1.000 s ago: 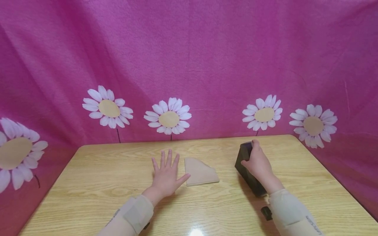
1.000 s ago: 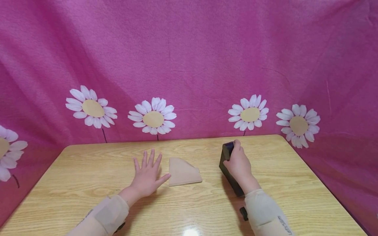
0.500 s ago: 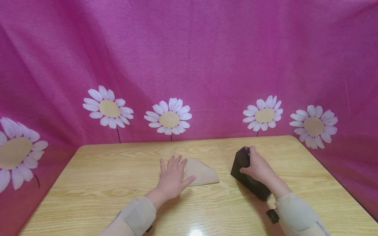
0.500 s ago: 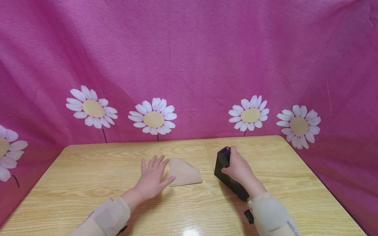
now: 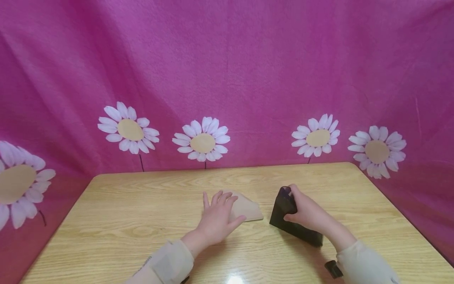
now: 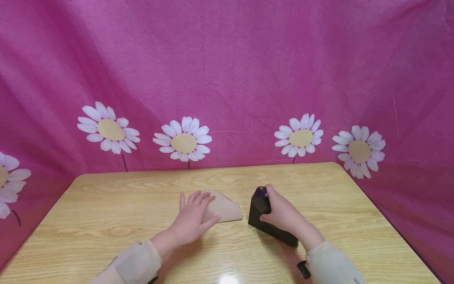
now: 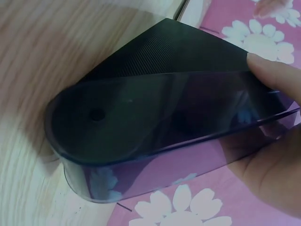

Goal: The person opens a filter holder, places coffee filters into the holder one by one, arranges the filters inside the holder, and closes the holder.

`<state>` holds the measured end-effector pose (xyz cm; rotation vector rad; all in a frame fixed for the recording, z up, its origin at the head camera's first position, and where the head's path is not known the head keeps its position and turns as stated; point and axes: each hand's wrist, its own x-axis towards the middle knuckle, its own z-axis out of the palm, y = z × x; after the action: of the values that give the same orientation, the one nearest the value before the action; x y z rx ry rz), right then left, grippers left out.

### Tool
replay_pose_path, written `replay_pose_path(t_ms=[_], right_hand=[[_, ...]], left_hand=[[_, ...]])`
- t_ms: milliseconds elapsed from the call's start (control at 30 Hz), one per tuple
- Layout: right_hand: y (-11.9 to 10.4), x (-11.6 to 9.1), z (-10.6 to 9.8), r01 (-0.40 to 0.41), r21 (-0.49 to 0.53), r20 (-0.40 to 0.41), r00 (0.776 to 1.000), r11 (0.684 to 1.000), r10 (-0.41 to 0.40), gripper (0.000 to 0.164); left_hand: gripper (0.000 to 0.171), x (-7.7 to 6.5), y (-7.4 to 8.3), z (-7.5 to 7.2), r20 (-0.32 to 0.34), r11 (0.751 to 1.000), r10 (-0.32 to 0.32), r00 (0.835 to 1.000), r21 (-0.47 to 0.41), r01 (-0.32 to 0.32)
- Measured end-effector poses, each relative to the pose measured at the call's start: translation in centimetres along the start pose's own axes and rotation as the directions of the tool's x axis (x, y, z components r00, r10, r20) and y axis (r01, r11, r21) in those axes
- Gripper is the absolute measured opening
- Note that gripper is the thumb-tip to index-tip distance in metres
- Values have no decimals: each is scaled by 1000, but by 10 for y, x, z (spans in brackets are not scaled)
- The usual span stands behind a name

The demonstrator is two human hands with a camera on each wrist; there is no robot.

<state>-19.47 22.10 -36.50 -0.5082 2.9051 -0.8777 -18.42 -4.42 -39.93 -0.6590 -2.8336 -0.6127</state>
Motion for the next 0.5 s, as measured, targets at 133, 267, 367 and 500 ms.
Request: replay_pose_path(t_ms=[133,267,367,500], right_hand=[[-4,-2,4,33,-6,-6,999,999,-33,61],[-10,-4,8,53,-3,-5,999,999,-53,60],[-14,-6,10,68,2,7,998,998,-68,59],[-21,-7,14,97,3,42,994,995,-97,58]], left_hand=[[56,1,5,-1,-2,1000,16,1000,-25,-16],[54,2,7,-2,7,999,29,1000,-44,-29],[54,2,8,-2,26,997,41,999,-64,-39],[53,2,9,-2,42,994,62,997,-92,-58]])
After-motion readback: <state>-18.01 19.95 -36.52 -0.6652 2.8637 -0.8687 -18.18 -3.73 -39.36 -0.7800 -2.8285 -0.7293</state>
